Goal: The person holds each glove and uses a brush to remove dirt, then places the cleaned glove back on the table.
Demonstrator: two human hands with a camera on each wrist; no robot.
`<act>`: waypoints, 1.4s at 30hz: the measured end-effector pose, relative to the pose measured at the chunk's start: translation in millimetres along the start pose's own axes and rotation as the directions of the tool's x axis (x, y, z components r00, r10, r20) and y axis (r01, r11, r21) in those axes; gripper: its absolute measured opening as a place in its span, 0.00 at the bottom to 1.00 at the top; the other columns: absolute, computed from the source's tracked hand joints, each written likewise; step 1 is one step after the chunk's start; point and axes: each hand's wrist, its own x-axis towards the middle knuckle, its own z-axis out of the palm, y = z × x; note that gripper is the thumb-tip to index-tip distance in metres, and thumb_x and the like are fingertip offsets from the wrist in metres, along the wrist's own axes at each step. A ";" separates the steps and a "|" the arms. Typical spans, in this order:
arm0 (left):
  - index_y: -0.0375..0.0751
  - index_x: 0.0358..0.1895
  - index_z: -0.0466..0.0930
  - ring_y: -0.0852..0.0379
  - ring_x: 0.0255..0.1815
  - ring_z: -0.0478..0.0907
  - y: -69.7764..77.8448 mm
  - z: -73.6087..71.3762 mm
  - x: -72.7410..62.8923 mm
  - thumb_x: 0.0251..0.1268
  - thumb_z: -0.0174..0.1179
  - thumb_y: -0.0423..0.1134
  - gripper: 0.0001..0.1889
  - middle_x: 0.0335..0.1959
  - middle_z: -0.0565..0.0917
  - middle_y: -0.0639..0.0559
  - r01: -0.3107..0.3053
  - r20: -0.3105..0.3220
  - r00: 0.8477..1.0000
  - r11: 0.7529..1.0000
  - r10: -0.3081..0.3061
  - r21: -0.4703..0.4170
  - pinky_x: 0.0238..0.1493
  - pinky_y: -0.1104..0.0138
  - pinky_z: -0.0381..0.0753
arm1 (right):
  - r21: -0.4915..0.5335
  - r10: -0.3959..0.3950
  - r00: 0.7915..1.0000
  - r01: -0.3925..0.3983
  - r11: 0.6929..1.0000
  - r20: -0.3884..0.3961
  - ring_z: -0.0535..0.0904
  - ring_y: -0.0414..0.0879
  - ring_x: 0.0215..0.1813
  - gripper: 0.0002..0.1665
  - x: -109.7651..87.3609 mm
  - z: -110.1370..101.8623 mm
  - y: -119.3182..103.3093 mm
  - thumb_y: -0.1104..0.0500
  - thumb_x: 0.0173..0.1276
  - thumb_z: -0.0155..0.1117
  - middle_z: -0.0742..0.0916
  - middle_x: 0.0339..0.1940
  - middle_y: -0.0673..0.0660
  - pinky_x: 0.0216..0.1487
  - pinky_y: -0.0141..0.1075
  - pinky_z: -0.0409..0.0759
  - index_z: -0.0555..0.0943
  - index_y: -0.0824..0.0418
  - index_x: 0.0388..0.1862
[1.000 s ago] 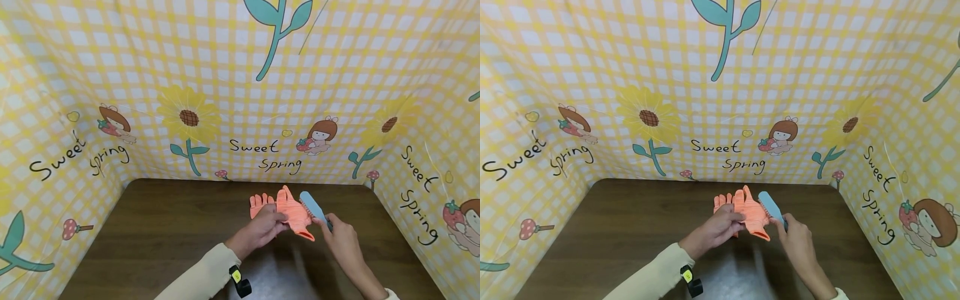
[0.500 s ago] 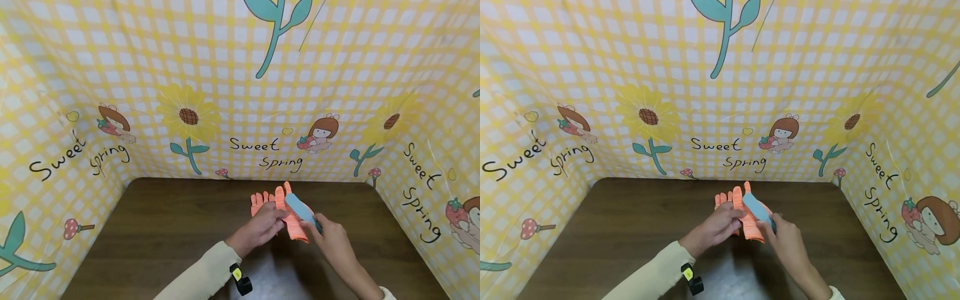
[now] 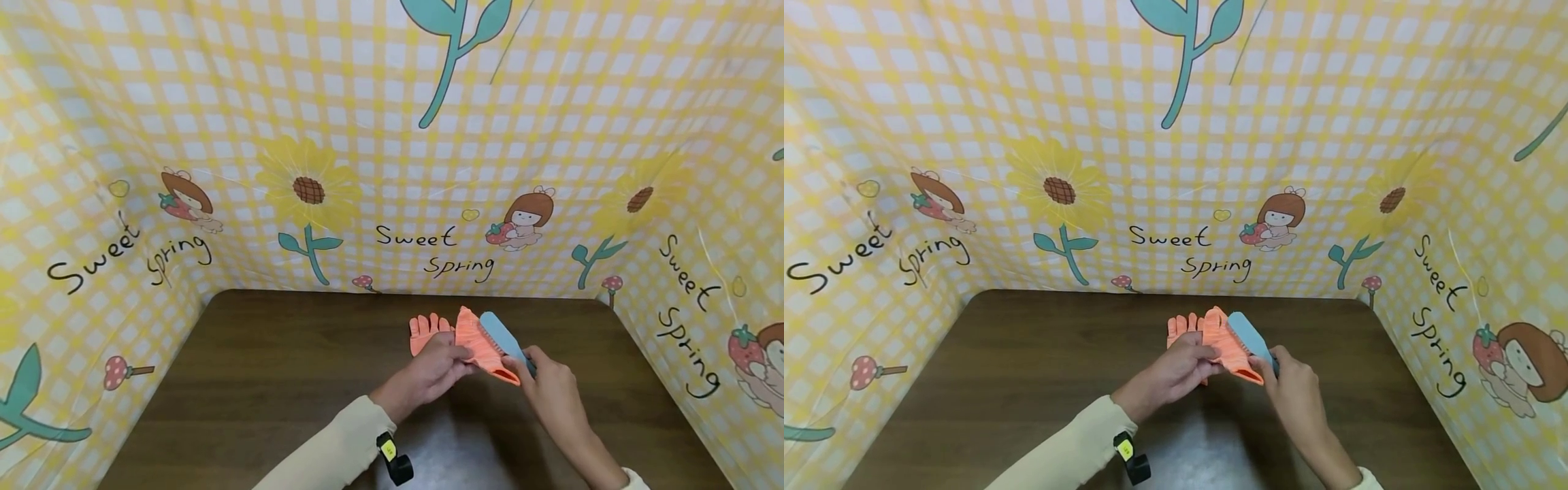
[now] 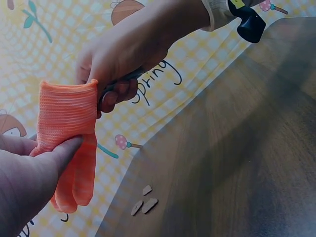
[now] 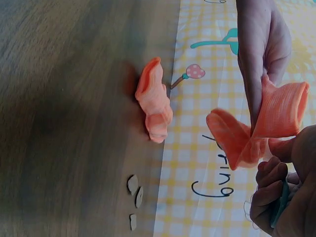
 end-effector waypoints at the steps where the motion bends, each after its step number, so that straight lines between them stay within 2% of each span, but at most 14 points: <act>1: 0.25 0.77 0.53 0.39 0.78 0.62 0.3 0.2 0.1 0.77 0.43 0.23 0.27 0.77 0.65 0.33 -0.001 0.001 1.000 1.000 0.001 -0.003 0.77 0.43 0.60 | 0.000 0.002 1.000 -0.002 1.000 -0.001 0.68 0.41 0.21 0.21 0.5 0.0 0.4 0.45 0.71 0.66 0.73 0.16 0.48 0.25 0.33 0.67 0.82 0.64 0.43; 5: 0.25 0.75 0.56 0.42 0.75 0.66 0.8 -0.4 0.2 0.77 0.43 0.23 0.26 0.73 0.69 0.35 -0.009 0.007 1.000 1.000 0.009 0.002 0.76 0.44 0.61 | -0.007 -0.007 0.999 0.007 1.000 -0.033 0.69 0.42 0.20 0.22 3.6 -1.7 3.1 0.45 0.71 0.67 0.74 0.16 0.49 0.23 0.35 0.68 0.82 0.65 0.43; 7: 0.24 0.71 0.60 0.48 0.67 0.72 0.1 -1.9 0.6 0.77 0.43 0.23 0.22 0.65 0.74 0.40 -0.022 0.005 1.000 0.999 0.022 0.032 0.75 0.50 0.68 | -0.019 -0.003 0.998 0.002 1.000 -0.068 0.70 0.43 0.19 0.22 5.2 -4.6 6.9 0.46 0.72 0.67 0.75 0.15 0.51 0.21 0.36 0.68 0.82 0.66 0.43; 9: 0.25 0.66 0.64 0.52 0.60 0.73 -0.6 -4.9 0.4 0.76 0.43 0.23 0.19 0.57 0.75 0.45 -0.030 -0.005 1.000 0.998 0.031 0.056 0.69 0.56 0.74 | -0.024 0.024 0.997 -0.026 0.999 -0.074 0.71 0.44 0.18 0.24 6.8 -9.1 12.7 0.46 0.73 0.66 0.78 0.16 0.54 0.19 0.36 0.69 0.81 0.68 0.44; 12: 0.27 0.58 0.67 0.56 0.51 0.72 -0.5 -10.9 0.0 0.75 0.42 0.24 0.13 0.48 0.74 0.48 -0.042 -0.028 0.999 0.995 0.044 0.091 0.58 0.64 0.75 | -0.009 0.085 0.996 -0.085 0.996 -0.024 0.71 0.45 0.18 0.27 7.3 -14.6 18.1 0.43 0.76 0.62 0.82 0.20 0.57 0.18 0.35 0.68 0.81 0.70 0.47; 14: 0.30 0.54 0.68 0.56 0.48 0.72 -0.1 -13.4 -0.4 0.75 0.43 0.24 0.10 0.45 0.74 0.49 -0.045 -0.039 0.998 0.996 0.049 0.083 0.55 0.65 0.76 | 0.013 0.105 0.994 -0.106 0.994 0.036 0.70 0.43 0.19 0.29 5.9 -15.3 15.8 0.42 0.76 0.60 0.82 0.22 0.56 0.19 0.34 0.68 0.81 0.69 0.49; 17: 0.33 0.48 0.68 0.57 0.44 0.70 0.4 -12.3 -0.2 0.75 0.43 0.24 0.06 0.41 0.72 0.51 -0.064 -0.029 0.997 0.994 0.067 0.088 0.49 0.68 0.76 | 0.045 0.082 0.995 -0.085 0.995 0.064 0.67 0.41 0.20 0.24 2.8 -11.3 4.7 0.44 0.75 0.63 0.76 0.19 0.51 0.21 0.32 0.65 0.82 0.66 0.47; 20: 0.34 0.48 0.70 0.59 0.44 0.72 -0.4 -9.2 0.8 0.74 0.45 0.24 0.07 0.43 0.76 0.50 -0.073 -0.026 0.997 0.993 0.076 0.091 0.47 0.69 0.77 | 0.067 0.045 0.997 -0.049 0.997 0.060 0.65 0.40 0.21 0.19 0.0 -7.4 -6.0 0.47 0.73 0.66 0.70 0.18 0.48 0.22 0.31 0.63 0.83 0.62 0.43; 23: 0.30 0.52 0.72 0.60 0.44 0.74 -1.8 -8.4 1.9 0.74 0.46 0.25 0.10 0.47 0.80 0.49 -0.066 -0.041 0.997 0.993 0.071 0.099 0.46 0.70 0.78 | 0.083 0.028 0.998 -0.032 0.996 0.051 0.65 0.40 0.22 0.16 -2.3 -5.5 -12.6 0.48 0.71 0.68 0.70 0.18 0.47 0.23 0.31 0.63 0.84 0.61 0.41; 27: 0.25 0.60 0.70 0.59 0.50 0.76 -2.7 -9.2 2.1 0.73 0.47 0.25 0.15 0.53 0.80 0.45 -0.048 -0.061 0.997 0.994 0.054 0.094 0.52 0.68 0.81 | 0.096 0.047 0.997 -0.053 0.994 0.066 0.64 0.39 0.21 0.17 -4.3 -5.4 -15.0 0.47 0.72 0.66 0.70 0.18 0.47 0.23 0.31 0.63 0.84 0.61 0.42; 29: 0.24 0.63 0.68 0.57 0.56 0.77 -2.6 -9.8 2.2 0.74 0.47 0.26 0.17 0.56 0.80 0.44 -0.044 -0.062 0.997 0.995 0.049 0.092 0.57 0.65 0.81 | 0.105 0.066 0.995 -0.074 0.992 0.076 0.65 0.40 0.22 0.19 -4.2 -5.8 -14.9 0.45 0.73 0.65 0.70 0.19 0.47 0.24 0.31 0.63 0.84 0.60 0.43; 31: 0.24 0.62 0.69 0.56 0.55 0.78 -2.6 -10.4 2.5 0.74 0.48 0.26 0.17 0.54 0.81 0.44 -0.038 -0.070 0.997 0.995 0.045 0.092 0.58 0.63 0.82 | 0.124 0.094 0.992 -0.105 0.987 0.088 0.66 0.40 0.23 0.21 -3.7 -6.1 -14.1 0.42 0.74 0.63 0.72 0.20 0.48 0.24 0.32 0.64 0.83 0.60 0.44; 35: 0.27 0.58 0.72 0.58 0.49 0.81 -2.8 -11.2 2.7 0.74 0.49 0.27 0.14 0.47 0.83 0.46 -0.029 -0.083 0.996 0.993 0.039 0.115 0.52 0.65 0.84 | 0.171 0.146 0.985 -0.161 0.972 0.095 0.69 0.42 0.25 0.24 -2.4 -7.1 -13.4 0.38 0.74 0.61 0.76 0.22 0.50 0.26 0.32 0.67 0.83 0.58 0.43; 42: 0.29 0.56 0.72 0.56 0.43 0.83 -4.9 -13.0 2.7 0.74 0.51 0.29 0.12 0.42 0.82 0.46 -0.025 -0.097 0.994 0.984 0.042 0.175 0.44 0.64 0.85 | 0.236 0.153 0.985 -0.167 0.957 0.077 0.70 0.40 0.23 0.23 -1.6 -8.5 -15.4 0.40 0.75 0.61 0.79 0.22 0.51 0.24 0.31 0.69 0.82 0.60 0.42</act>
